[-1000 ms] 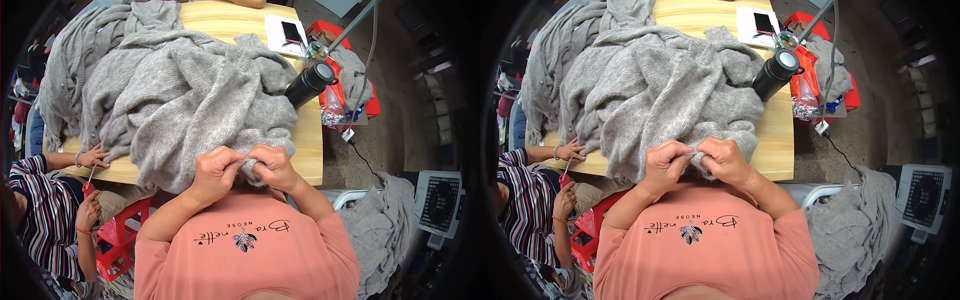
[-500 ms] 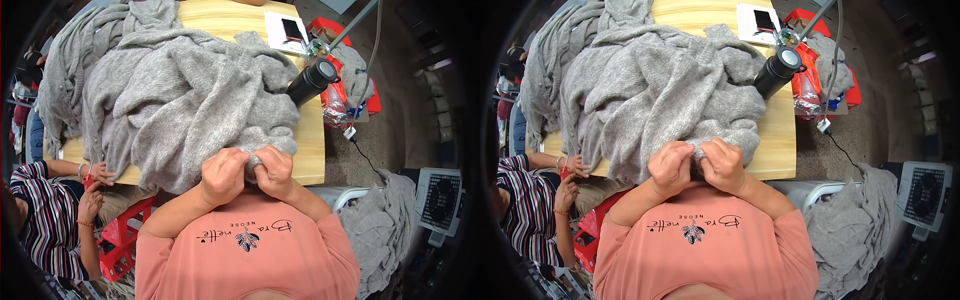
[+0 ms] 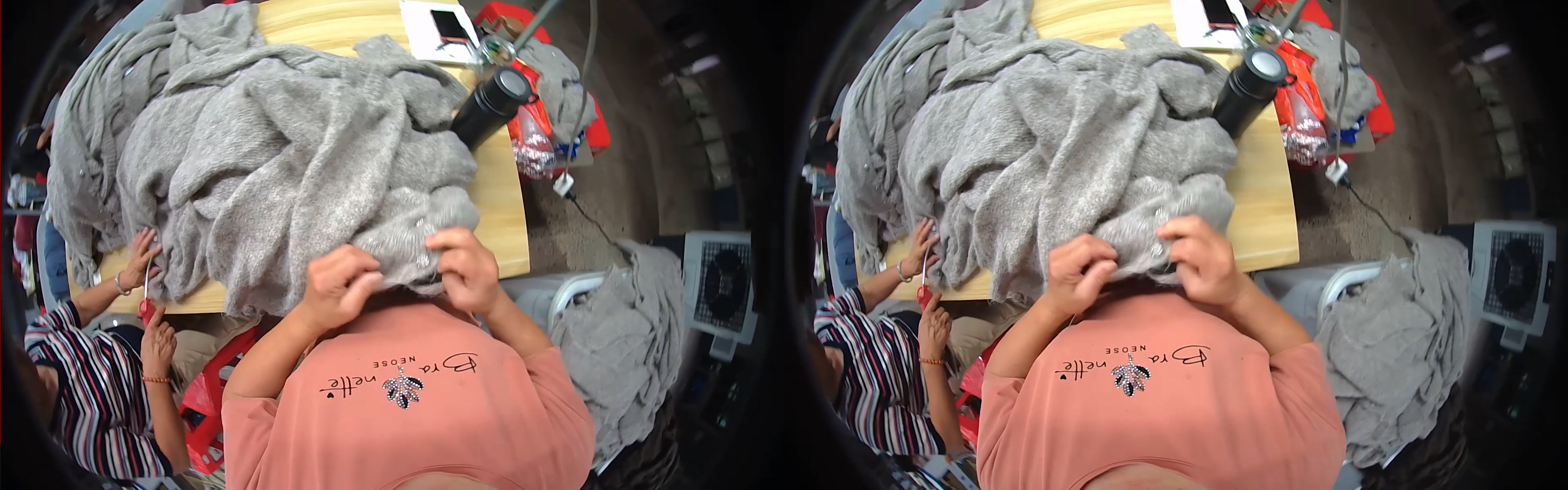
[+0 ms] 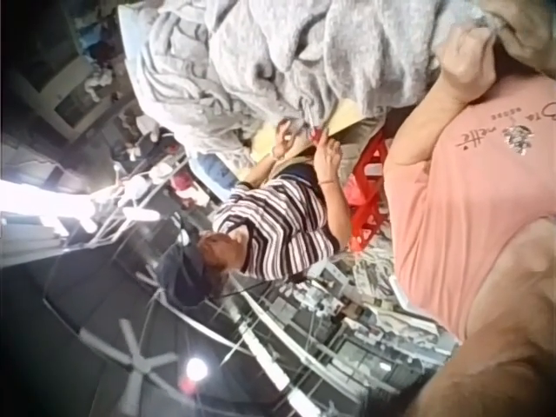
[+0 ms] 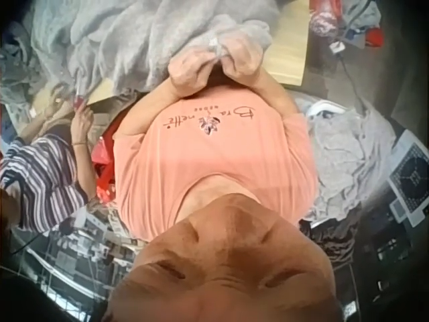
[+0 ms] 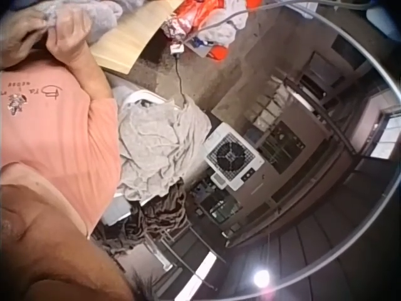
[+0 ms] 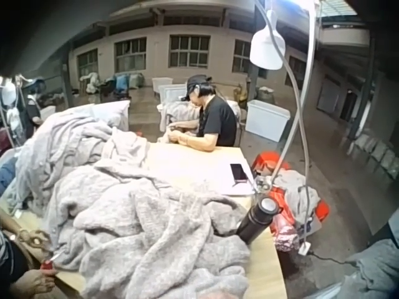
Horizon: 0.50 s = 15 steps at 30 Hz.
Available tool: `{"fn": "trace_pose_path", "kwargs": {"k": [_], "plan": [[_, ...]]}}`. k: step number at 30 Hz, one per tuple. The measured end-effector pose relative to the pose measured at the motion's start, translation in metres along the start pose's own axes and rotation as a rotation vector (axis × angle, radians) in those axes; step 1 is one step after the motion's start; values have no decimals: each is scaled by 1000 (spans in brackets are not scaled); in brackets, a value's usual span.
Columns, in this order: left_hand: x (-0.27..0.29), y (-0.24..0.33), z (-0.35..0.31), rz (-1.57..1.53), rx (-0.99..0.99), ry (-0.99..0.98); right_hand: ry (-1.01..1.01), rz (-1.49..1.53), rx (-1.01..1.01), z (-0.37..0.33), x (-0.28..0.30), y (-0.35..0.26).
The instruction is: Inspecting a grey sweater for loose threads and trimming them with scissors.
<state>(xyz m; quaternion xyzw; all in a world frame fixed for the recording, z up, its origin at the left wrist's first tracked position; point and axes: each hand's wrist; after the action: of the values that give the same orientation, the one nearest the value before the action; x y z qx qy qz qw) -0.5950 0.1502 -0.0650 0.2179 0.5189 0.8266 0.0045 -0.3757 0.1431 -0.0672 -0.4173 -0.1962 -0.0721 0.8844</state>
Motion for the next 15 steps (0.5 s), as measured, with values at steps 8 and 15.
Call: {"fn": "trace_pose_path", "kwargs": {"k": [8,15], "plan": [[-8,-45,39,486,127,-72,-626,-528,-741,-112,-15,26],[-62,-35,62,659,-274,-379,-450,-585,-973,-160,-33,-27]]}}
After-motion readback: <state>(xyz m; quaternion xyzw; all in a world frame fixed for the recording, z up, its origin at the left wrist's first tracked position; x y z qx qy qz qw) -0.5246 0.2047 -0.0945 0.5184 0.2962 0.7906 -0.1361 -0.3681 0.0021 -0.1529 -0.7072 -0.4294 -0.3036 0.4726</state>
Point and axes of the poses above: each hand's wrist, its own z-axis towards the middle knuckle, its own x-axis out of the back of the hand, y = z × x, and after that the axes turned 1 degree about x, right-handed
